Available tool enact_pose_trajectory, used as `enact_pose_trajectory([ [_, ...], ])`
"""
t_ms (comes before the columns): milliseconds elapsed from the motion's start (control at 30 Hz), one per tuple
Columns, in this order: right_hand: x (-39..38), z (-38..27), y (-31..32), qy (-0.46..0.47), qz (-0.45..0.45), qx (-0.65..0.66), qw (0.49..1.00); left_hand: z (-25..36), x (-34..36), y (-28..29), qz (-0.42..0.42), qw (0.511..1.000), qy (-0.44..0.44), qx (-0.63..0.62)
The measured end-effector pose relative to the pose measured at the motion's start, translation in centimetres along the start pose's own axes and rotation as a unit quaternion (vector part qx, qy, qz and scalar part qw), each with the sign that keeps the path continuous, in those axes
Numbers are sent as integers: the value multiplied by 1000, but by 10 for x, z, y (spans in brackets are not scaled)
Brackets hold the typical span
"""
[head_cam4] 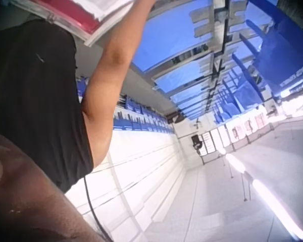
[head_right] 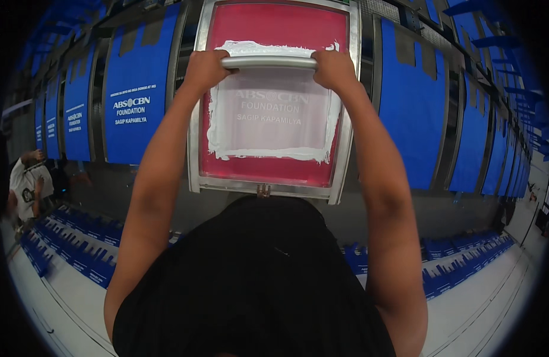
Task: The person uses a squeegee to spread white ink evenly across a screen printing frame. They repeatedly pull the squeegee across the mesh to ensure full coverage of the design area. The person works on a single frame throughout the clip, maintaining a consistent layer of ink.
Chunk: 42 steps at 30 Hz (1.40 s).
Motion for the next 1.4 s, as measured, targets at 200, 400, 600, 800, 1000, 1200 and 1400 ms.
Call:
enact_pose_trajectory([
  [200, -172, -48, 1, 14, -126, -26, 992, 64, -159, 9, -55, 997, -17, -58],
  [400, -178, -47, -31, -14, -18, 26, 999, 71, -165, -19, 47, 995, -29, -82],
  [600, -23, -17, 11, -7, 11, 2, 1000, 10, -1, 18, 14, 999, -29, -30],
  [800, -183, -52, 2, -19, -122, -5, 992, 68, -161, 12, -44, 996, -37, -75],
  [1000, -150, -47, -28, -26, -20, 16, 999, 55, -127, -17, -12, 998, -15, -55],
  [1200, -25, -13, 14, -25, -3, -2, 1000, 0, 2, 10, -9, 999, -36, -21],
  [1400, -196, -55, -3, -17, -122, -8, 992, 74, -166, 15, -61, 995, -28, -75],
])
Point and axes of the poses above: each hand's wrist, its own x-axis towards the middle knuckle, its own y-axis out of the back of the hand, z = x × y, the point moved 2 cm from there along x, towards the middle knuckle, and after that the axes turned 7 degrees about -y, right-handed, at the moved point
